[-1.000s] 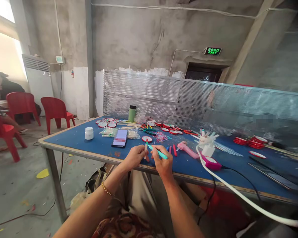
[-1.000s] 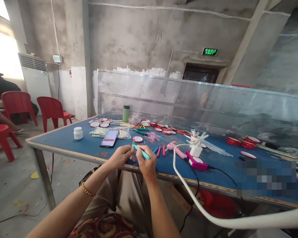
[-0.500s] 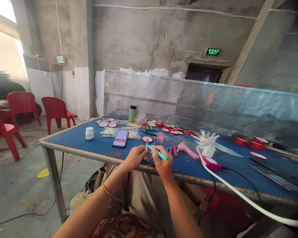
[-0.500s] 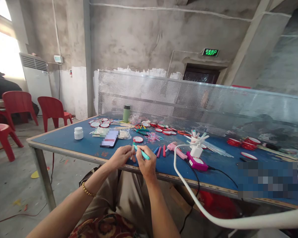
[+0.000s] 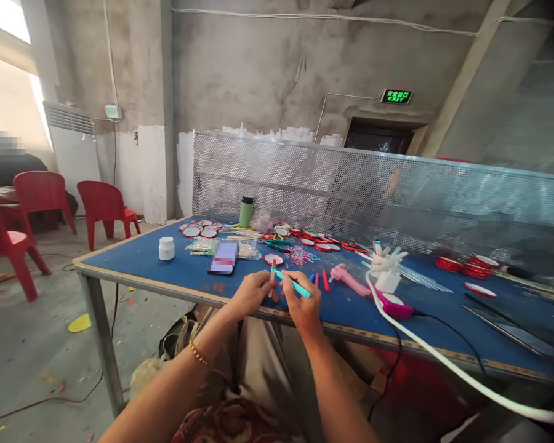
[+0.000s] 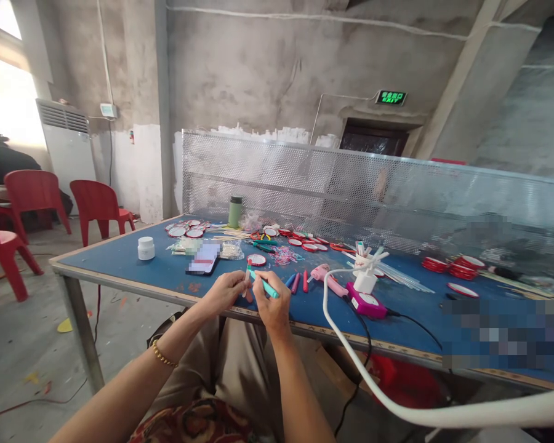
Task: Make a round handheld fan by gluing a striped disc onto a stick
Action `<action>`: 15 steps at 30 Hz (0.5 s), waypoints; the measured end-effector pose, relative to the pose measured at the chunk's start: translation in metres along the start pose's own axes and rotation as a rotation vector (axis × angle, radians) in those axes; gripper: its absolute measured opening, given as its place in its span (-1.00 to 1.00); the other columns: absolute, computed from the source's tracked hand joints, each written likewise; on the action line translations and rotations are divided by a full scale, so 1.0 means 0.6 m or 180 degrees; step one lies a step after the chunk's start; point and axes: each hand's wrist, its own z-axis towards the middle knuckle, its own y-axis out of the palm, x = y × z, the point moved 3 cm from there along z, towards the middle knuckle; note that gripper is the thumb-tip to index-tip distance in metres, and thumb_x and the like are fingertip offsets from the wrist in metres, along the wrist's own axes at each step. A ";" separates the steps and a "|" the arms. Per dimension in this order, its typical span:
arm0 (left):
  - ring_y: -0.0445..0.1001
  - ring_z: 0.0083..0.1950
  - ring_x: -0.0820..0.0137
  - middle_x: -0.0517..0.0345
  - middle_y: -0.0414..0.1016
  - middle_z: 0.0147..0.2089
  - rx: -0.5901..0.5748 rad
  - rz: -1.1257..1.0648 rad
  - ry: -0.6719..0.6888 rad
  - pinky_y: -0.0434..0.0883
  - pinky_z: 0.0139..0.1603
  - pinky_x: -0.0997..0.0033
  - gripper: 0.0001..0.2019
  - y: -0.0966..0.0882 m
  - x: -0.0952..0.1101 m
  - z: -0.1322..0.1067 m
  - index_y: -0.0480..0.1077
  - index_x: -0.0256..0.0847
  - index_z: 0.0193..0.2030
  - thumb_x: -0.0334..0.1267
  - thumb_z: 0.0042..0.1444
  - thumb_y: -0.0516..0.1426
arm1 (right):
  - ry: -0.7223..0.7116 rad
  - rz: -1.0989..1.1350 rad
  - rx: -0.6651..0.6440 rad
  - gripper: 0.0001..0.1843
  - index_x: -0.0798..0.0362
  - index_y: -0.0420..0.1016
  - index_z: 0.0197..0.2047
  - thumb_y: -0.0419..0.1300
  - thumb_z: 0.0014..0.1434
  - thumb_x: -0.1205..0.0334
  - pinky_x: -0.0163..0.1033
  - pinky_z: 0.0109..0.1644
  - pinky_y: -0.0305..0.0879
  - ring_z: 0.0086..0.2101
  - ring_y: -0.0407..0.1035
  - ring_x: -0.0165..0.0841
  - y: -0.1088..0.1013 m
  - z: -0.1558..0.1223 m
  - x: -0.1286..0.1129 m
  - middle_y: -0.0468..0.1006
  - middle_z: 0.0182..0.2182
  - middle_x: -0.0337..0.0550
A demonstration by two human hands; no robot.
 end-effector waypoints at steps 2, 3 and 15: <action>0.44 -0.36 0.41 0.16 0.59 -0.42 0.0001 -0.0019 -0.0019 0.25 -0.32 0.49 -0.77 0.001 -0.001 0.000 0.31 -0.20 -0.45 -0.24 0.21 -0.02 | 0.0009 0.0000 0.0029 -0.79 0.04 0.53 -0.20 0.08 0.33 0.19 -0.30 -0.37 0.42 -0.42 0.52 -0.36 0.000 -0.001 0.001 0.62 -0.38 -0.16; 0.44 -0.35 0.41 0.15 0.59 -0.42 0.0009 -0.0011 -0.0018 0.25 -0.32 0.49 -0.77 0.001 -0.001 0.000 0.31 -0.20 -0.45 -0.24 0.21 -0.01 | 0.0022 0.0006 0.0053 -0.78 0.04 0.53 -0.20 0.08 0.33 0.19 -0.30 -0.37 0.42 -0.42 0.52 -0.36 -0.001 -0.001 0.001 0.62 -0.38 -0.16; 0.45 -0.35 0.40 0.17 0.58 -0.42 0.0006 0.0006 0.0015 0.26 -0.31 0.48 -0.78 0.001 0.002 0.000 0.31 -0.20 -0.45 -0.26 0.21 -0.02 | 0.0020 0.0039 -0.0017 -0.78 0.02 0.54 -0.22 0.08 0.33 0.18 -0.29 -0.36 0.43 -0.43 0.52 -0.37 -0.001 0.001 -0.006 0.62 -0.40 -0.18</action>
